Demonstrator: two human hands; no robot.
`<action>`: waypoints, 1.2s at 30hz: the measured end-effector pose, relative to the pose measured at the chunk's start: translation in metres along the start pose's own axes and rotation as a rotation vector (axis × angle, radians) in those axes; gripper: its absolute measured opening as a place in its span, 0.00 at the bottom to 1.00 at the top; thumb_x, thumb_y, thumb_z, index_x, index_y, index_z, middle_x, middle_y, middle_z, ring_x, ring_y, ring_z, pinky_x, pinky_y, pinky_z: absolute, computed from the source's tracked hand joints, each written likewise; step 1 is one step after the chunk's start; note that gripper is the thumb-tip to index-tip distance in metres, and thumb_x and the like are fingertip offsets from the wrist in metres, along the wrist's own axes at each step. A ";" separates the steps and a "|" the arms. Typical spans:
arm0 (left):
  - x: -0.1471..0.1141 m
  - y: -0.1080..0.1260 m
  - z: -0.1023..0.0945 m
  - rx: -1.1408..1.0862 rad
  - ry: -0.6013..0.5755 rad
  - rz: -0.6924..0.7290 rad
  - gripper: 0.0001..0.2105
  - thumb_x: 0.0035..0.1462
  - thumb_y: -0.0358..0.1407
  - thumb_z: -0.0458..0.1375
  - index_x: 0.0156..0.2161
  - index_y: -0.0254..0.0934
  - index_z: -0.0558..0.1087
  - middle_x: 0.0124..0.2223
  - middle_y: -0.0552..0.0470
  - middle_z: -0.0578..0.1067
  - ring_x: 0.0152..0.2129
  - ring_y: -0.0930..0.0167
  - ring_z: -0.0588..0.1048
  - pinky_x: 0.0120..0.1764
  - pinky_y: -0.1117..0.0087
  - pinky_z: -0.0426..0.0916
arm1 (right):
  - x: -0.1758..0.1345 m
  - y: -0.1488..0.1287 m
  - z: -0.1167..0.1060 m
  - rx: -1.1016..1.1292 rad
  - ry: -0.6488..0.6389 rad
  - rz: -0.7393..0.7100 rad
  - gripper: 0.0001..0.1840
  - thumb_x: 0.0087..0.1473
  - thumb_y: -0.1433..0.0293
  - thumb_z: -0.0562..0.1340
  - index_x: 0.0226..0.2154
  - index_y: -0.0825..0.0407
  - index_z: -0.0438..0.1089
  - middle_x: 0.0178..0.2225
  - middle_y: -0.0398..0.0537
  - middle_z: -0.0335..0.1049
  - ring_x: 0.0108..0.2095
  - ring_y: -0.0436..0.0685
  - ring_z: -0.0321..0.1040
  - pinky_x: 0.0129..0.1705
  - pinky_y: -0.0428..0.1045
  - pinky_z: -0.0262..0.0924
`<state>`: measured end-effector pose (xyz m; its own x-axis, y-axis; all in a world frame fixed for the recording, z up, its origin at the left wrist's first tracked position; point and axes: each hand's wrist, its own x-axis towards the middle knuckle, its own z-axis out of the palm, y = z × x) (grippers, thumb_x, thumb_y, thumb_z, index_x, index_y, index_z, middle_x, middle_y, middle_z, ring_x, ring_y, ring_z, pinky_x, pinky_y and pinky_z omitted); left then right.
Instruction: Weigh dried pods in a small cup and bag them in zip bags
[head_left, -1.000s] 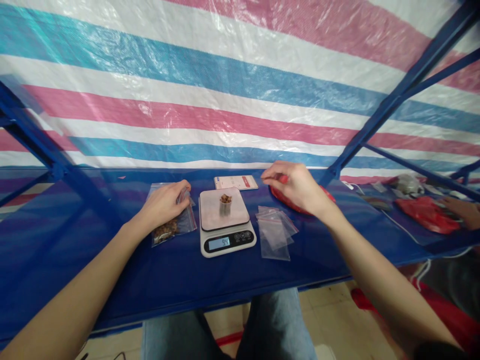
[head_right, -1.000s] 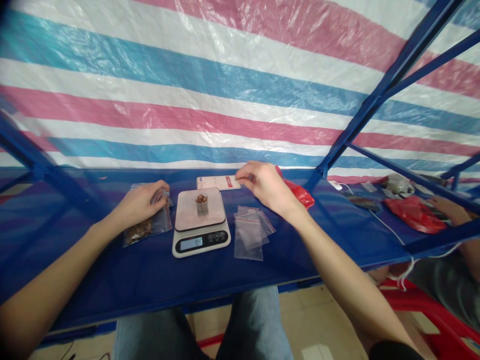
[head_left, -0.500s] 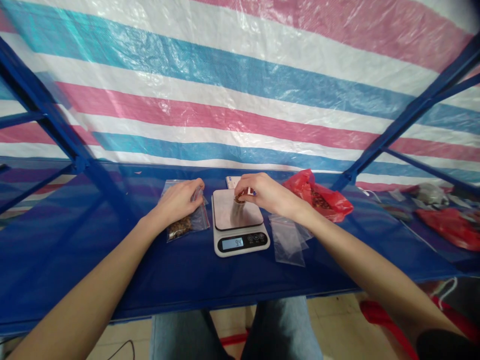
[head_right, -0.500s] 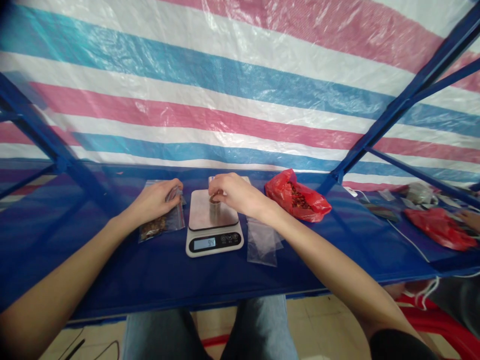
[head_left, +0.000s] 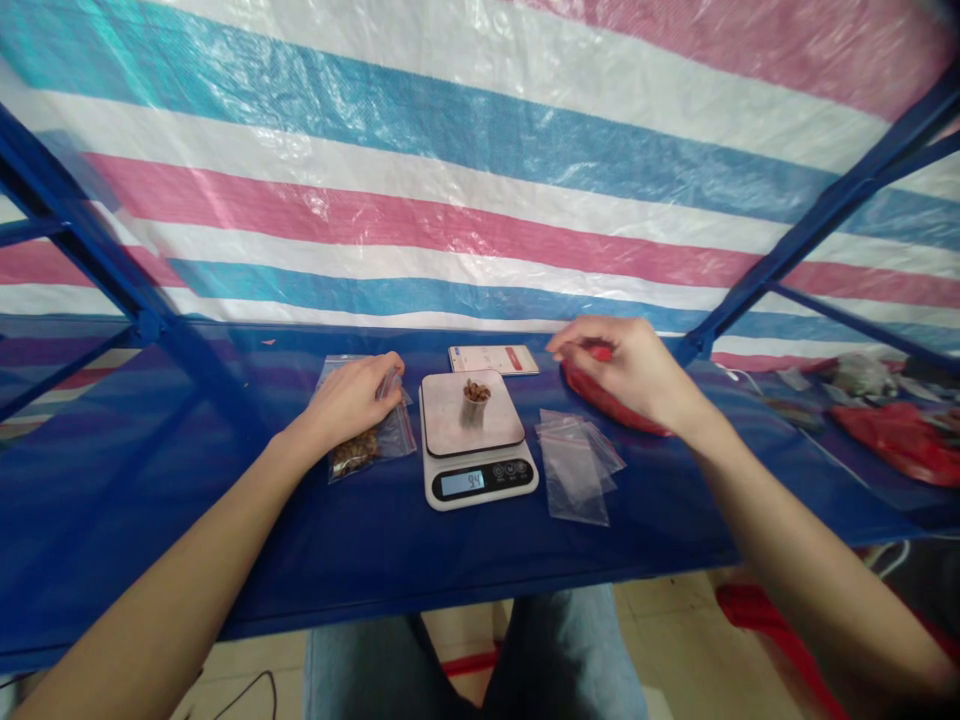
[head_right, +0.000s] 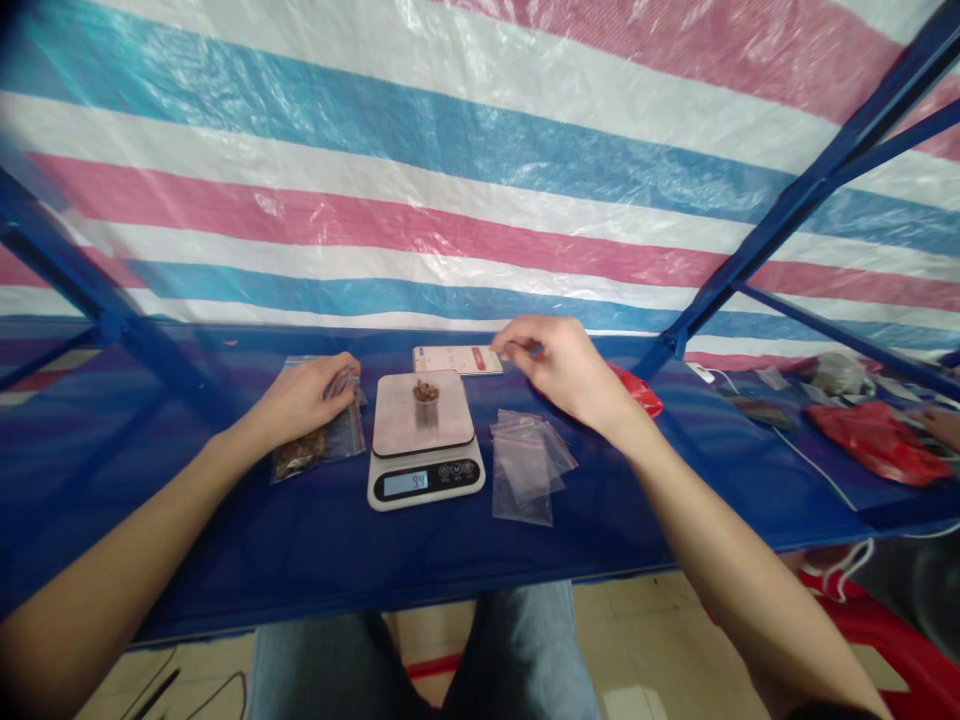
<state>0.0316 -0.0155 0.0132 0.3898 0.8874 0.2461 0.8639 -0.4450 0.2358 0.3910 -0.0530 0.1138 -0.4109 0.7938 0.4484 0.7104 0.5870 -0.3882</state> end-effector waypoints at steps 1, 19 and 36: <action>0.000 0.000 0.000 -0.001 0.003 0.002 0.11 0.64 0.41 0.51 0.47 0.42 0.70 0.37 0.49 0.79 0.33 0.61 0.78 0.35 0.65 0.63 | -0.011 0.014 -0.008 -0.077 0.010 0.041 0.14 0.60 0.76 0.57 0.35 0.51 0.80 0.37 0.49 0.82 0.38 0.59 0.79 0.43 0.52 0.69; 0.001 0.003 -0.002 0.006 -0.004 -0.020 0.10 0.64 0.41 0.50 0.44 0.42 0.70 0.35 0.50 0.78 0.33 0.62 0.78 0.36 0.65 0.65 | -0.094 0.149 -0.022 -0.475 -0.318 0.239 0.14 0.56 0.79 0.60 0.35 0.50 0.81 0.37 0.55 0.82 0.38 0.62 0.79 0.42 0.50 0.68; 0.000 0.004 -0.002 -0.004 -0.002 -0.027 0.11 0.63 0.40 0.51 0.46 0.41 0.71 0.37 0.48 0.79 0.34 0.60 0.78 0.36 0.64 0.64 | -0.036 0.019 -0.033 -0.434 -0.020 -0.050 0.16 0.68 0.69 0.53 0.41 0.51 0.77 0.41 0.57 0.77 0.40 0.65 0.77 0.44 0.56 0.68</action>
<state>0.0339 -0.0173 0.0164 0.3674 0.8992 0.2375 0.8728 -0.4215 0.2459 0.4377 -0.0757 0.1171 -0.4587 0.7714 0.4410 0.8619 0.5069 0.0097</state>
